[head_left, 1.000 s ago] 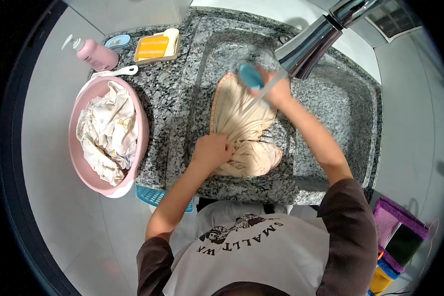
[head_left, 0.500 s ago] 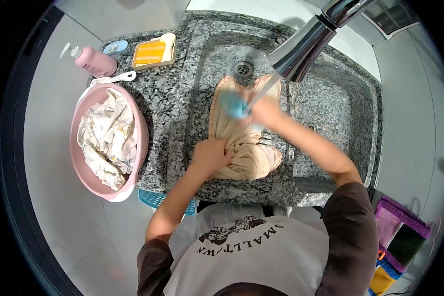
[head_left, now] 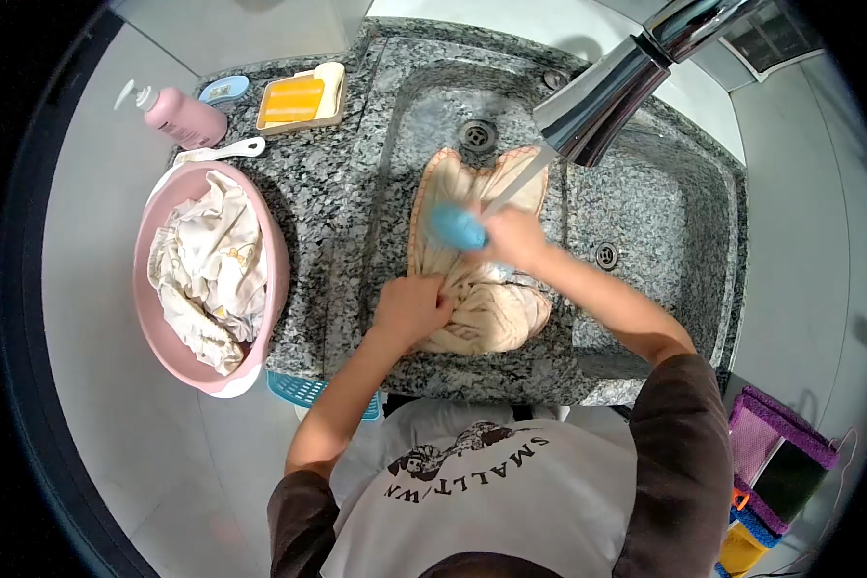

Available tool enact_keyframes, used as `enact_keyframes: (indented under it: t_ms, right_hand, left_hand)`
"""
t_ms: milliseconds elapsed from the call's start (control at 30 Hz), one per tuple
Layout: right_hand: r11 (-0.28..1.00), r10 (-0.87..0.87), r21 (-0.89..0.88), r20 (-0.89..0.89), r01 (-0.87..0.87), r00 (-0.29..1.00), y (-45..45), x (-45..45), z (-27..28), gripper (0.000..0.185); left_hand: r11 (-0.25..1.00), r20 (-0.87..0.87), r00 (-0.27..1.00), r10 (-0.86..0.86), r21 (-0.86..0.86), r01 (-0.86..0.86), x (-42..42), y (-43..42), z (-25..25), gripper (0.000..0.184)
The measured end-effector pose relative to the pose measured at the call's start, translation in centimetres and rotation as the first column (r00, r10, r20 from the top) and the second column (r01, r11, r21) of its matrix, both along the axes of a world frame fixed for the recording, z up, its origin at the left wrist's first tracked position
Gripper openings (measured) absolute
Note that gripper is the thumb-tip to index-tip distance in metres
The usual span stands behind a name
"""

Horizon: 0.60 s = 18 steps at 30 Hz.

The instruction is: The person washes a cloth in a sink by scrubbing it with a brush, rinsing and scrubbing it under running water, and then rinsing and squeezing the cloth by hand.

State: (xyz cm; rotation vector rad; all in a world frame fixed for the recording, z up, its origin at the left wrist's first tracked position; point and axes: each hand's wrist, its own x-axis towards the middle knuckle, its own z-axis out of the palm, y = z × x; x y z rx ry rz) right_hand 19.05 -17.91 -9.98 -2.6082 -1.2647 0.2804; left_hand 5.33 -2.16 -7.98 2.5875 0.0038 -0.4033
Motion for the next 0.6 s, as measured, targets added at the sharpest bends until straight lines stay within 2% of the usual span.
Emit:
enact_keyframes:
  t_ms: [33,100,133,200,233,267,300,333,367,433,467,533,567,600]
  right_hand:
    - [1.000,0.003,0.001,0.004,-0.003,1.000,-0.1,1.2,-0.1,0.066]
    - [0.935,-0.337,-0.078,0.115,0.347,0.934,-1.0,7.1,-0.3,0.063]
    - [0.922,-0.378,-0.035,0.122,0.384,0.918,-1.6,9.9,-2.2,0.065]
    - [0.947,-0.223,0.239,0.004,0.215,0.975,-3.6,15.2,-9.5,0.070]
    - [0.947,-0.202,0.243,-0.048,0.208,0.978,-2.8,14.0,-6.9,0.073]
    - [0.967,-0.203,0.166,0.033,0.195,0.979,-2.2,11.6,-4.6,0.069]
    - [0.979,-0.195,0.088,0.115,0.185,0.974,-0.2,7.7,1.0,0.066]
    - [0.997,-0.074,0.016,0.078,0.073,0.994,0.6,4.5,1.5,0.055]
    - [0.997,-0.071,0.014,0.078,0.070,0.994,0.5,2.8,1.0,0.055]
    - [0.984,0.159,0.072,0.052,-0.163,0.986,0.0,0.7,-1.1,0.054]
    - [0.983,0.163,0.073,0.057,-0.167,0.985,-0.2,2.1,-1.5,0.054]
    - [0.980,-0.190,-0.017,0.215,0.198,0.958,-1.0,8.2,-2.6,0.055]
    - [0.964,-0.264,0.021,0.210,0.265,0.941,-1.0,10.8,-3.5,0.053]
    - [0.969,-0.215,0.159,0.163,0.189,0.963,-1.5,13.3,-6.4,0.052]
  left_hand:
    - [1.000,0.004,1.000,0.003,0.001,-0.003,0.1,-0.1,0.0,0.022]
    - [1.000,0.012,1.000,0.003,-0.008,-0.002,-0.1,0.0,0.1,0.022]
    - [1.000,0.008,1.000,0.000,-0.007,0.000,-0.2,0.0,0.0,0.022]
    - [0.999,0.045,0.998,0.034,-0.045,-0.032,-0.3,0.0,-0.4,0.023]
    - [0.999,0.045,0.998,0.031,-0.045,-0.029,-0.3,0.1,-0.4,0.023]
    - [0.999,0.030,0.999,0.034,-0.044,-0.032,-0.2,0.1,-0.3,0.023]
    - [0.998,0.013,0.999,0.041,-0.046,-0.041,-0.2,0.1,-0.2,0.023]
    - [0.998,0.010,0.999,0.047,-0.052,-0.046,-0.2,0.0,-0.1,0.023]
    - [0.998,-0.002,0.999,0.042,-0.045,-0.042,-0.1,0.1,0.0,0.023]
    - [0.999,-0.016,0.999,0.031,-0.040,-0.032,0.1,0.0,0.2,0.023]
    - [0.998,-0.044,0.998,0.038,-0.047,-0.040,0.2,0.0,0.3,0.023]
    - [0.998,-0.076,0.996,0.041,-0.047,-0.044,0.2,0.2,0.2,0.024]
    - [0.998,-0.052,0.998,0.040,-0.048,-0.042,0.0,0.3,-0.4,0.024]
    - [0.998,-0.031,0.999,0.038,-0.053,-0.040,-0.3,0.1,-0.6,0.024]
